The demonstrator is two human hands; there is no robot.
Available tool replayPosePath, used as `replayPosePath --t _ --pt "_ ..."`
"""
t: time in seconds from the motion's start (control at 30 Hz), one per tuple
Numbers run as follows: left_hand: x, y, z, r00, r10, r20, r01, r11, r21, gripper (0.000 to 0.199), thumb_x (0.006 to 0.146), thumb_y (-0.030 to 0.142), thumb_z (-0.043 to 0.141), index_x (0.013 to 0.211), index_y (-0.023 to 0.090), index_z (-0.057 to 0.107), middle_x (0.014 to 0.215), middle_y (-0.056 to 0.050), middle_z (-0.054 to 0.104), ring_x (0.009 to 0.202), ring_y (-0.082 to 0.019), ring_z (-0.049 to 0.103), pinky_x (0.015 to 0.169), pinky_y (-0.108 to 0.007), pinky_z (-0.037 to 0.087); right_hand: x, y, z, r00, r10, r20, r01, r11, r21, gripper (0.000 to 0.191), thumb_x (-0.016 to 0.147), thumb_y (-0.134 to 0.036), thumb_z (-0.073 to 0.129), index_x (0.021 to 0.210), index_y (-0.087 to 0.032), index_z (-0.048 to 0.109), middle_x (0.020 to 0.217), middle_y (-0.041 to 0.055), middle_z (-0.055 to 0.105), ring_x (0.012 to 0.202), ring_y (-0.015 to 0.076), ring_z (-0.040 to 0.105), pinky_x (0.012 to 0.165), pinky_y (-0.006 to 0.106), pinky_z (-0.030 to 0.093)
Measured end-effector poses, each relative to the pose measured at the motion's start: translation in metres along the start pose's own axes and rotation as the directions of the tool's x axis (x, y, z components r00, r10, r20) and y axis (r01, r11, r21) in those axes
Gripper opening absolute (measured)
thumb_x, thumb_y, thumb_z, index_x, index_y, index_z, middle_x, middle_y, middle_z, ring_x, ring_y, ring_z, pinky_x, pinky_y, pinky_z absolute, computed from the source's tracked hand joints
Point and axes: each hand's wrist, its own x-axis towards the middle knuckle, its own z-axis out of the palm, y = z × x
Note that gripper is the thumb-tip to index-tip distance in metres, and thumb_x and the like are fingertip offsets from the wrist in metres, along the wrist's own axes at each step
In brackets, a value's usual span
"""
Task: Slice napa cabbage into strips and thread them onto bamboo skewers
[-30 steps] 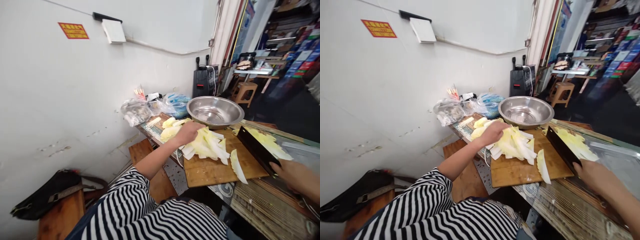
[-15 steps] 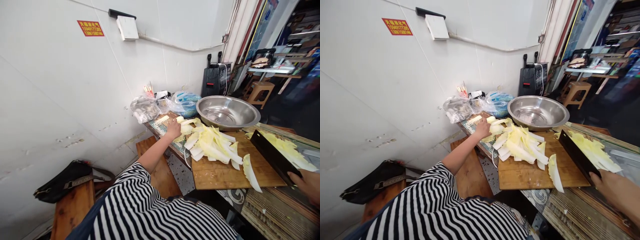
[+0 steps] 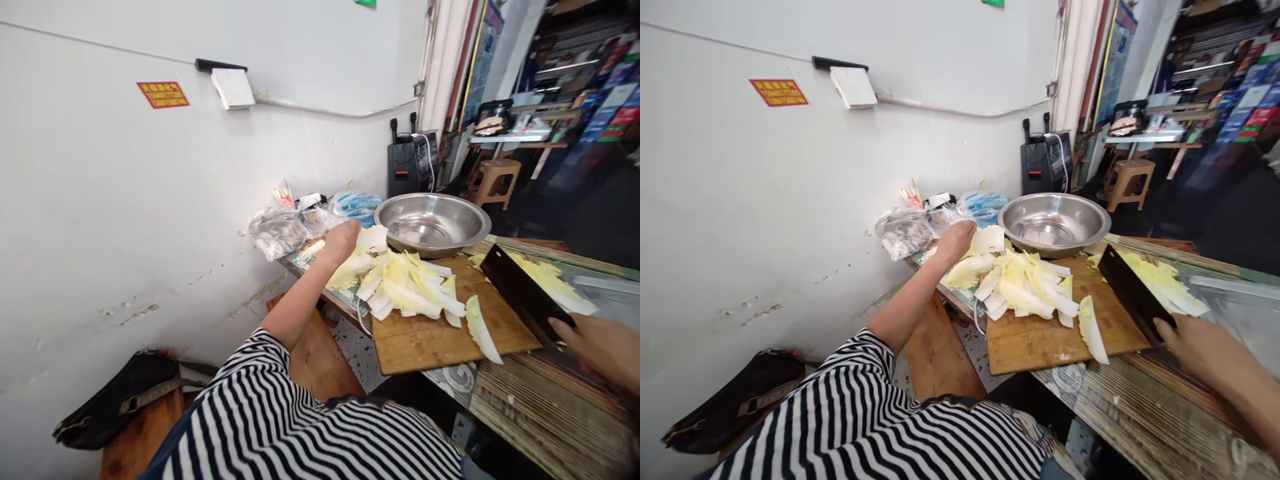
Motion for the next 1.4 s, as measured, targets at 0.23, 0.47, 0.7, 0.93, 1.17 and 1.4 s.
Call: replayPosePath --t 0.23,0.47,0.7,0.93,1.17,1.4 --pt "0.048 0.145 0.02 0.714 0.69 0.118 -0.597 0.688 -0.412 0.029 0.101 0.022 0.045 0.108 0.014 0.072 0.112 -0.009 0.075 0.105 -0.02 0.068 0.094 -0.03 0.048 -0.062 -0.032 -0.039 0.999 0.051 -0.008 -0.05 0.99 0.135 0.043 0.104 -0.033 0.033 0.063 -0.026 0.045 0.062 0.0121 0.069 0.062 0.0224 0.064 0.071 0.034 0.041" --pt "0.063 0.277 0.073 0.439 0.856 0.273 -0.742 0.516 -0.427 0.03 0.099 0.021 0.049 0.113 0.018 0.074 0.115 -0.006 0.076 0.104 -0.018 0.068 0.087 -0.026 0.048 -0.085 -0.019 -0.046 0.99 0.138 -0.044 -0.131 0.983 0.128 0.036 0.104 -0.033 0.032 0.078 -0.021 0.053 0.06 0.0091 0.067 0.062 0.0218 0.063 0.071 0.032 0.04" --pt "0.005 0.27 0.08 0.389 0.901 0.191 -0.875 0.426 -0.228 0.033 0.094 0.036 0.064 0.119 0.017 0.072 0.119 -0.013 0.071 0.113 -0.028 0.065 0.093 -0.037 0.047 -0.091 -0.022 -0.048 0.989 0.125 -0.079 -0.123 0.992 0.022 0.042 0.105 -0.035 0.03 0.09 -0.014 0.064 0.072 0.013 0.069 0.073 0.0253 0.065 0.075 0.033 0.04" --pt "-0.035 0.244 0.088 0.329 0.908 0.258 -0.882 0.394 -0.26 0.028 0.098 0.035 0.056 0.103 0.015 0.074 0.104 -0.012 0.072 0.095 -0.024 0.069 0.08 -0.032 0.05 -0.085 -0.039 -0.047 0.995 0.036 -0.093 -0.043 0.996 -0.077 0.043 0.104 -0.037 0.033 0.101 -0.013 0.068 0.088 0.015 0.075 0.085 0.0267 0.07 0.071 0.032 0.042" --pt "-0.044 0.234 0.09 0.338 0.904 0.263 -0.882 0.402 -0.248 0.03 0.101 0.03 0.05 0.108 0.013 0.073 0.113 -0.013 0.071 0.103 -0.025 0.068 0.09 -0.032 0.051 -0.078 -0.056 -0.033 0.995 -0.101 -0.005 0.099 0.979 -0.18 0.043 0.103 -0.033 0.034 0.108 -0.01 0.07 0.108 0.0216 0.075 0.103 0.0295 0.071 0.079 0.032 0.046" --pt "-0.044 0.23 0.098 0.35 0.922 0.166 -0.852 0.387 -0.352 0.019 0.095 0.023 0.058 0.104 0.016 0.073 0.104 -0.012 0.073 0.098 -0.022 0.069 0.092 -0.029 0.051 -0.065 -0.054 -0.032 0.994 -0.102 0.037 0.107 0.98 -0.169 0.044 0.102 -0.031 0.033 0.109 -0.007 0.07 0.103 0.0232 0.075 0.102 0.0293 0.073 0.079 0.032 0.048"
